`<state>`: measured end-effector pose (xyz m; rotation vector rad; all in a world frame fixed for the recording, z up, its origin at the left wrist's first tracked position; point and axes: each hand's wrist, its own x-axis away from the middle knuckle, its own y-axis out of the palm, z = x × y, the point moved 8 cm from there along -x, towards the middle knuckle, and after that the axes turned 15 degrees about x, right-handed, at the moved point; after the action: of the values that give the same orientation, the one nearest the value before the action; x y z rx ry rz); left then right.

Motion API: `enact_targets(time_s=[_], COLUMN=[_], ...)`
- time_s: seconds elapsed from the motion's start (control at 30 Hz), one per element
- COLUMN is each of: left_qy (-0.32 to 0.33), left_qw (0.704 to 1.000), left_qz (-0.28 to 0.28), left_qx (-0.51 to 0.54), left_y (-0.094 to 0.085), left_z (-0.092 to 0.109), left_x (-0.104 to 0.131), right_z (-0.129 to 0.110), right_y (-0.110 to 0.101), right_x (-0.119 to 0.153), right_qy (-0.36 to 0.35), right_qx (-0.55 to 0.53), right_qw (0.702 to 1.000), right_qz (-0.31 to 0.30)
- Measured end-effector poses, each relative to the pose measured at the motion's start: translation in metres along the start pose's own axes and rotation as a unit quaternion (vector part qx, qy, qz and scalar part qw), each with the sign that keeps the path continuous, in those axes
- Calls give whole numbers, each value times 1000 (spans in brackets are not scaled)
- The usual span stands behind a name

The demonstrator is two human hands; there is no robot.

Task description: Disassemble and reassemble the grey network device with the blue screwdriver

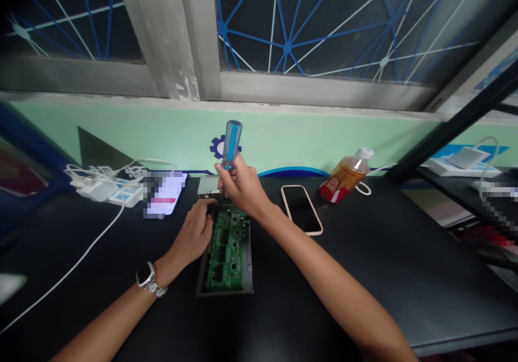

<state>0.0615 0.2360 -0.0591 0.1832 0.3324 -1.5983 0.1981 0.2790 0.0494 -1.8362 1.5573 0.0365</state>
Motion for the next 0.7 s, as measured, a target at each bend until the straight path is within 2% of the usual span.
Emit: enact_targets(time_s=[0.2, 0.43, 0.6, 0.7], left_qy=[15, 14, 28, 34], left_qw=[999, 1000, 996, 985], left_qz=[10, 12, -1, -20], left_qx=[-26, -22, -81, -166], left_y=[7, 6, 8, 12], left_z=[7, 7, 8, 8], left_x=[4, 5, 6, 5], right_z=[-2, 1, 2, 1], right_y=[9, 12, 13, 15], right_x=[-2, -2, -2, -2], right_qy=[-17, -19, -16, -26], right_qx=[47, 59, 61, 70], right_qw=[999, 998, 998, 997], right_qz=[-16, -21, -24, -29])
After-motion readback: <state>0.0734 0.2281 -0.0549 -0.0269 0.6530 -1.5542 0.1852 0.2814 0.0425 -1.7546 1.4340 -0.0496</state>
